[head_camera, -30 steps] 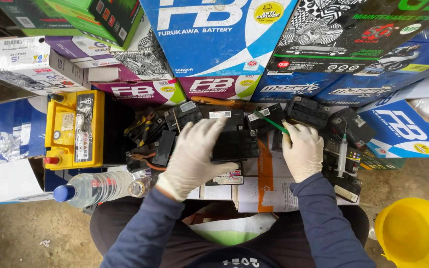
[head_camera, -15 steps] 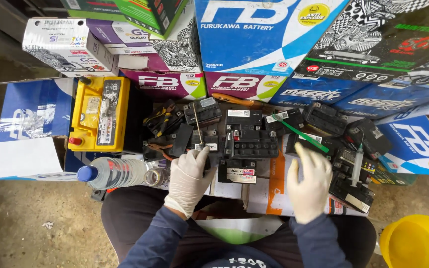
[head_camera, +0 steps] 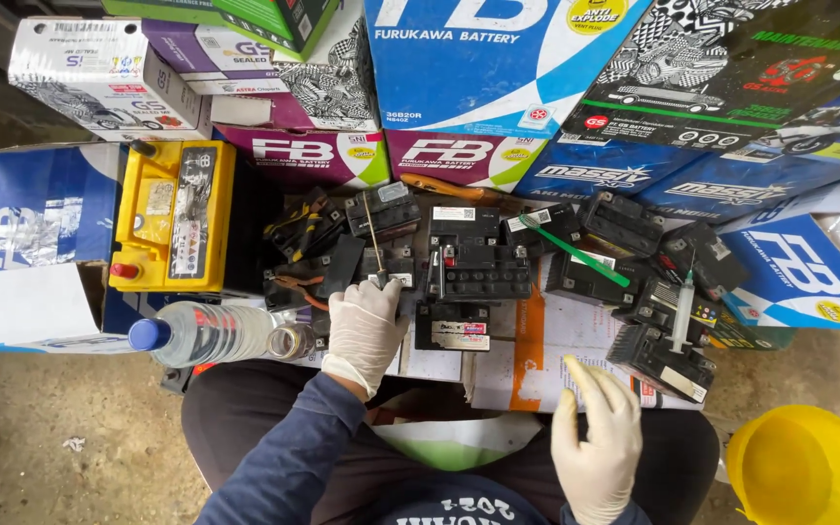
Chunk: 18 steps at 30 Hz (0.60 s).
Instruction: Servicing lead-acid batteries by cleaning terminals and refilling electrolyte using a syringe
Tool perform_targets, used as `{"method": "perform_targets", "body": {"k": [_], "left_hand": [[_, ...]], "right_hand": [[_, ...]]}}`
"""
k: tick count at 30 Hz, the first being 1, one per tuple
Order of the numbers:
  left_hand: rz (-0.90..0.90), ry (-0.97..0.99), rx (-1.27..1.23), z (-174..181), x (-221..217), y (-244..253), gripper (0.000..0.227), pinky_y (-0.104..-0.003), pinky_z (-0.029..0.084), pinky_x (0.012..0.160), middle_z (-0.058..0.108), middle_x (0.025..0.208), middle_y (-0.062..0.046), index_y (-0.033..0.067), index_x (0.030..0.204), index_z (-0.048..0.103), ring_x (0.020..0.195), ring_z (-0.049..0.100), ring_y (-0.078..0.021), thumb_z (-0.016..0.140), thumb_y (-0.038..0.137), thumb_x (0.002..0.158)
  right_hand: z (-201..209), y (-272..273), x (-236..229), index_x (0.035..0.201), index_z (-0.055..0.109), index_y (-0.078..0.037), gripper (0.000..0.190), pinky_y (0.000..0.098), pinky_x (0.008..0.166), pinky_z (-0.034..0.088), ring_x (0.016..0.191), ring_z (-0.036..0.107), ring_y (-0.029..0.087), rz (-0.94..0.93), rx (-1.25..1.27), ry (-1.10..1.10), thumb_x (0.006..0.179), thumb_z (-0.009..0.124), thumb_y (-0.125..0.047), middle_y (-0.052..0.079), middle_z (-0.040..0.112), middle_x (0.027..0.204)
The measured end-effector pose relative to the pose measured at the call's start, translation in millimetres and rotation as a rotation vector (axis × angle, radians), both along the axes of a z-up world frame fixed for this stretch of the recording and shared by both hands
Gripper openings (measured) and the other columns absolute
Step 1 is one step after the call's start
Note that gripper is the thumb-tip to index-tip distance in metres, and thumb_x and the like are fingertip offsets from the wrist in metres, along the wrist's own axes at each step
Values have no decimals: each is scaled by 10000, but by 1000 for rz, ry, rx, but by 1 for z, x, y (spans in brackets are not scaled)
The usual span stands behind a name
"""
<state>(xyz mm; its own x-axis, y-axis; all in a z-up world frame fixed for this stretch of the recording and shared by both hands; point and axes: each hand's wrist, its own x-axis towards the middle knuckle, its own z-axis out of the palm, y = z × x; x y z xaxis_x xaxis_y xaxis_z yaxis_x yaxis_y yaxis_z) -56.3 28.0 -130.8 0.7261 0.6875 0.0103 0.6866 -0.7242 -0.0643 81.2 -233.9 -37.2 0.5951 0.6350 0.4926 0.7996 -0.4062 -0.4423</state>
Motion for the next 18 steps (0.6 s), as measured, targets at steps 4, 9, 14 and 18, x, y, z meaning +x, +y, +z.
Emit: {"method": "perform_targets", "body": {"k": [4,9,14,18], "left_hand": [[9,-107,-43,20,-4,-4,575,-475,496,692,646,830,-64,242,1200,645,748,654,-298,782,598,769],[3,-489,-179,96,-21,-32,556,-465,490,728,559,818,-41,203,1319,649,803,625,-276,847,346,820],[-154,-543,-215,148,-24,-76,562,-447,482,734,615,1013,-84,164,1332,625,876,613,-285,809,322,825],[-427,-619,-350,160,-15,-111,449,-480,417,606,604,948,-99,97,1242,619,736,585,-326,763,303,871]], "right_hand": [[12,-7,7,1253,714,24,280,439,1100,507,1153,650,329,-16,12,-40,986,630,31,163,696,1218],[29,-4,-7,1223,695,54,258,391,1038,573,1127,665,304,34,142,86,976,623,79,184,707,1182],[56,31,-24,1419,580,-70,444,265,836,508,978,670,124,183,2,750,983,499,-96,86,718,1273],[31,40,-18,1495,506,-61,533,329,1184,413,1423,555,205,305,-20,1383,1021,427,-292,128,600,1530]]}}
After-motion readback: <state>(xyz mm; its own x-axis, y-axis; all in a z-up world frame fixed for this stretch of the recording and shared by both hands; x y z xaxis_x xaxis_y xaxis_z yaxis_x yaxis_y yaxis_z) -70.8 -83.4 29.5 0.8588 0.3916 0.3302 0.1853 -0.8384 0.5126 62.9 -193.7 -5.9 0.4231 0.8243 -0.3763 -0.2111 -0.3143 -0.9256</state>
